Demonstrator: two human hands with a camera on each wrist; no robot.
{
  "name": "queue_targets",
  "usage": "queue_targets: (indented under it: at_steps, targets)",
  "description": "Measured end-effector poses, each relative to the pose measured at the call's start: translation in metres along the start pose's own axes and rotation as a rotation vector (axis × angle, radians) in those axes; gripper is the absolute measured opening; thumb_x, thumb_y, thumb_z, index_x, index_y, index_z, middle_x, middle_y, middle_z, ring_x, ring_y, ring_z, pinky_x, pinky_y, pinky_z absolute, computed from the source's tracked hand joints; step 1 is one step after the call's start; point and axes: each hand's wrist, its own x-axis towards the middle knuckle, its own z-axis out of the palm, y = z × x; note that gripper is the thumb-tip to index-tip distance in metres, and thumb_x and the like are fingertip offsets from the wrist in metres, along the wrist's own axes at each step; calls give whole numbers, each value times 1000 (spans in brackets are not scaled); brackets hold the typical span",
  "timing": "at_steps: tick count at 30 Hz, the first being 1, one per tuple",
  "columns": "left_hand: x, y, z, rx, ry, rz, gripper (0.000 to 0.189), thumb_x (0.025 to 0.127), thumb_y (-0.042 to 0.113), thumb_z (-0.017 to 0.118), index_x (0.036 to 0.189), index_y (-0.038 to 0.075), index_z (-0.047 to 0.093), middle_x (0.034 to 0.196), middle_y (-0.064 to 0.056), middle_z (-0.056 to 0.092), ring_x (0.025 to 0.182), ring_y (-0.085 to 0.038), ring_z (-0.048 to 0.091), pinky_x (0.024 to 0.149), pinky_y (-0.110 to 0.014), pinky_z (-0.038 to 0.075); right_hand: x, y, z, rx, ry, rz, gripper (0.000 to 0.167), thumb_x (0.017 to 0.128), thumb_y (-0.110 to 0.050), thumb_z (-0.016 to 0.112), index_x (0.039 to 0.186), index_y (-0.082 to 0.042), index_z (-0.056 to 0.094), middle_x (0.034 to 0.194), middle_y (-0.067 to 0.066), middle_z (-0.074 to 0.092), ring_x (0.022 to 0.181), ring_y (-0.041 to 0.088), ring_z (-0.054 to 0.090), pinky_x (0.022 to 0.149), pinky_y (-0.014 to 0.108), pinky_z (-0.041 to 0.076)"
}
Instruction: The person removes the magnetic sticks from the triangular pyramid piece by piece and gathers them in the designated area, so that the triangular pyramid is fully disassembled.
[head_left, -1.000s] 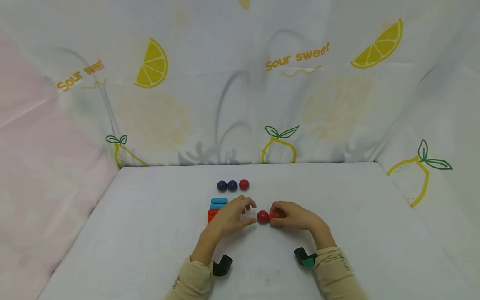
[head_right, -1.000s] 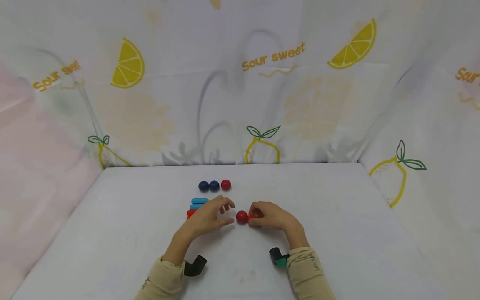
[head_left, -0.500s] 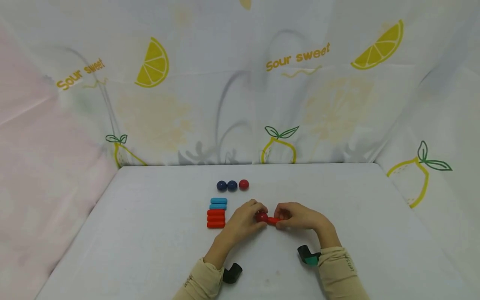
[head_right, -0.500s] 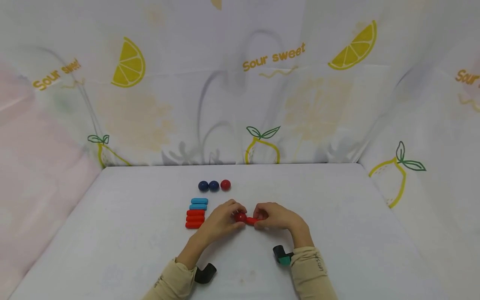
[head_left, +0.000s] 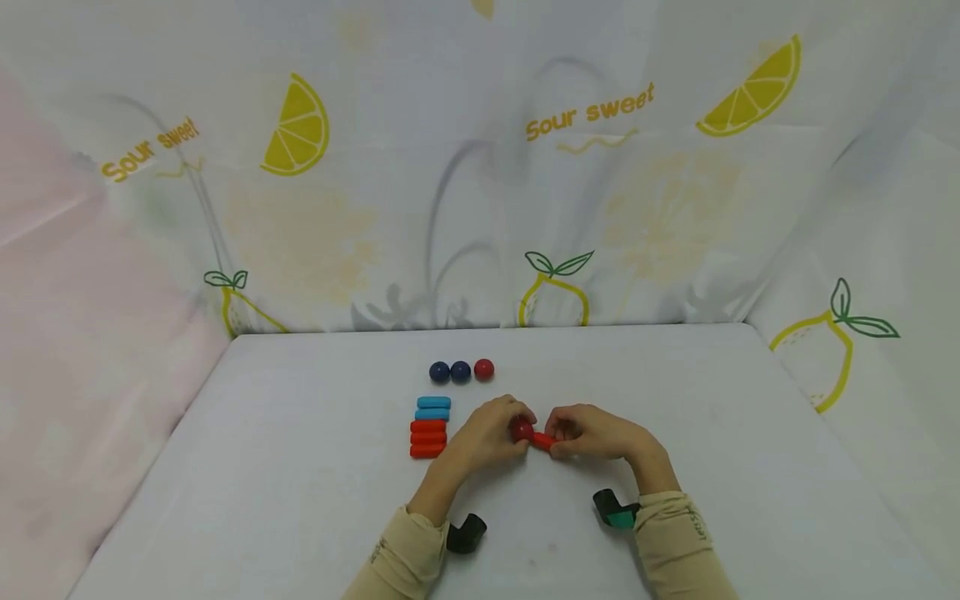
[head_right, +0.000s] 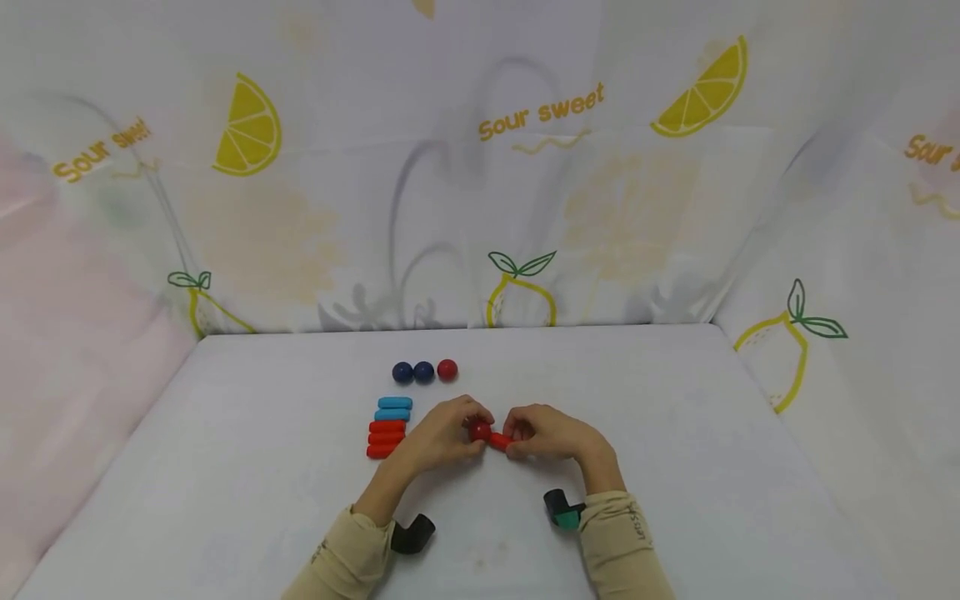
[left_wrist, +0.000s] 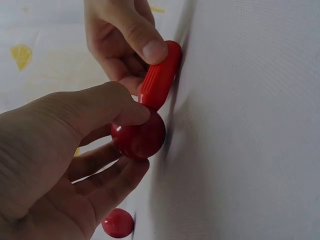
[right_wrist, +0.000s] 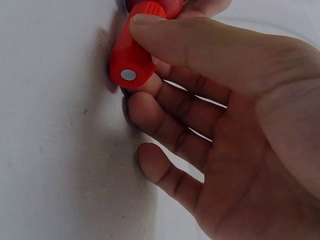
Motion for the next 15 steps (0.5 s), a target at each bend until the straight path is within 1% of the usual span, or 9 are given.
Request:
queue_targets:
  at_steps: [6,8,15]
  targets:
    - [4,-1,-3,-7,-59,28,27,76,9,72,103,12,67,99,-1,63,88,-12,55,80,-23,48,1,2,0,4,3,-8,14,83,-14,69,93,-7,62,74,-1,56,67,8,50,62,20,41]
    - [6,-1,-5,-10,-85,36,27,75,9,72,102,11,67,99,-1,63,88,-12,54,79,-22,47,1,3,0,3,4,-10,14,83,-14,69,93,-7,62,74,-2,56,68,8,50,63,20,41]
    - [13,-1,-11,10,-175,32,27,76,8,72,103,13,68,94,3,61,83,-9,52,74,-17,45,0,4,0,7,-4,-16,15,82,-14,70,93,-8,62,74,-2,57,67,8,50,62,20,41]
